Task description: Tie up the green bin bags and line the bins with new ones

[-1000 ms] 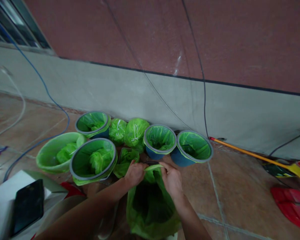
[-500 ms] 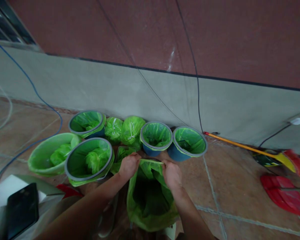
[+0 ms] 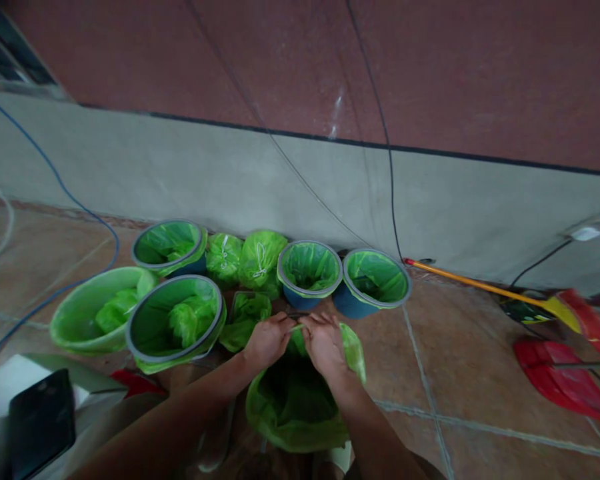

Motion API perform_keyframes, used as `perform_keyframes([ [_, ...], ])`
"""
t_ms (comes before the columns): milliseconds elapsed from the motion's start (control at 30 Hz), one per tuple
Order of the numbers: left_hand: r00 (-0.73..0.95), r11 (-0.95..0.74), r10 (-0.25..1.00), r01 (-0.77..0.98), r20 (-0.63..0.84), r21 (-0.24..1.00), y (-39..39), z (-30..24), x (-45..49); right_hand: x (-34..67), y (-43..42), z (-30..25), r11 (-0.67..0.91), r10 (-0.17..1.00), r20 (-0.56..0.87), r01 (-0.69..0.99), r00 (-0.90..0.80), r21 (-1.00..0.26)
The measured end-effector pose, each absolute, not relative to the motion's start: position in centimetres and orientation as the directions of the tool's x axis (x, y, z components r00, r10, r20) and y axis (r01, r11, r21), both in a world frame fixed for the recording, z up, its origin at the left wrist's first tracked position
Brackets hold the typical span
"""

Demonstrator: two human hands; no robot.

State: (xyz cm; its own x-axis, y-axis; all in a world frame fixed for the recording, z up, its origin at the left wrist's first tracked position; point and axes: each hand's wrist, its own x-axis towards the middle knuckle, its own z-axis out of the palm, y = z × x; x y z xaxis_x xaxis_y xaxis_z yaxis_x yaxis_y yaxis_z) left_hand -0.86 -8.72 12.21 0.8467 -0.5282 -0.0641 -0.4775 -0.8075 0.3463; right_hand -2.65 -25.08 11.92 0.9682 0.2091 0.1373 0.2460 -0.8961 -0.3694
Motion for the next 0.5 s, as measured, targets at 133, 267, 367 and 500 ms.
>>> perform_keyframes([
  [133, 0.881, -0.865, -0.451, -0.392, -0.143, 0.313, -8.3, 12.1, -0.4, -2.4, -26.0, 12.0, -0.868, 0.067, 0.205, 0.159, 0.976, -0.471],
  [267, 0.903, -0.896, -0.390, -0.327, -0.180, 0.302, -7.6, 12.1, 0.4, -2.0, -27.8, 12.3, -0.877, -0.213, 0.109, -0.140, 0.971, -0.460],
  [367, 0.918, -0.904, -0.364, -0.308, -0.156, 0.296, -7.1, 12.2, 0.8, -1.9, -29.0, 12.8, -0.888, -0.319, -0.006, -0.301, 0.948, -0.347],
  [500, 0.928, -0.904, -0.353, -0.305, -0.122, 0.300, -7.0, 12.4, 0.9, -2.1, -28.9, 12.7, -0.922, -0.270, -0.112, -0.290, 0.956, -0.256],
])
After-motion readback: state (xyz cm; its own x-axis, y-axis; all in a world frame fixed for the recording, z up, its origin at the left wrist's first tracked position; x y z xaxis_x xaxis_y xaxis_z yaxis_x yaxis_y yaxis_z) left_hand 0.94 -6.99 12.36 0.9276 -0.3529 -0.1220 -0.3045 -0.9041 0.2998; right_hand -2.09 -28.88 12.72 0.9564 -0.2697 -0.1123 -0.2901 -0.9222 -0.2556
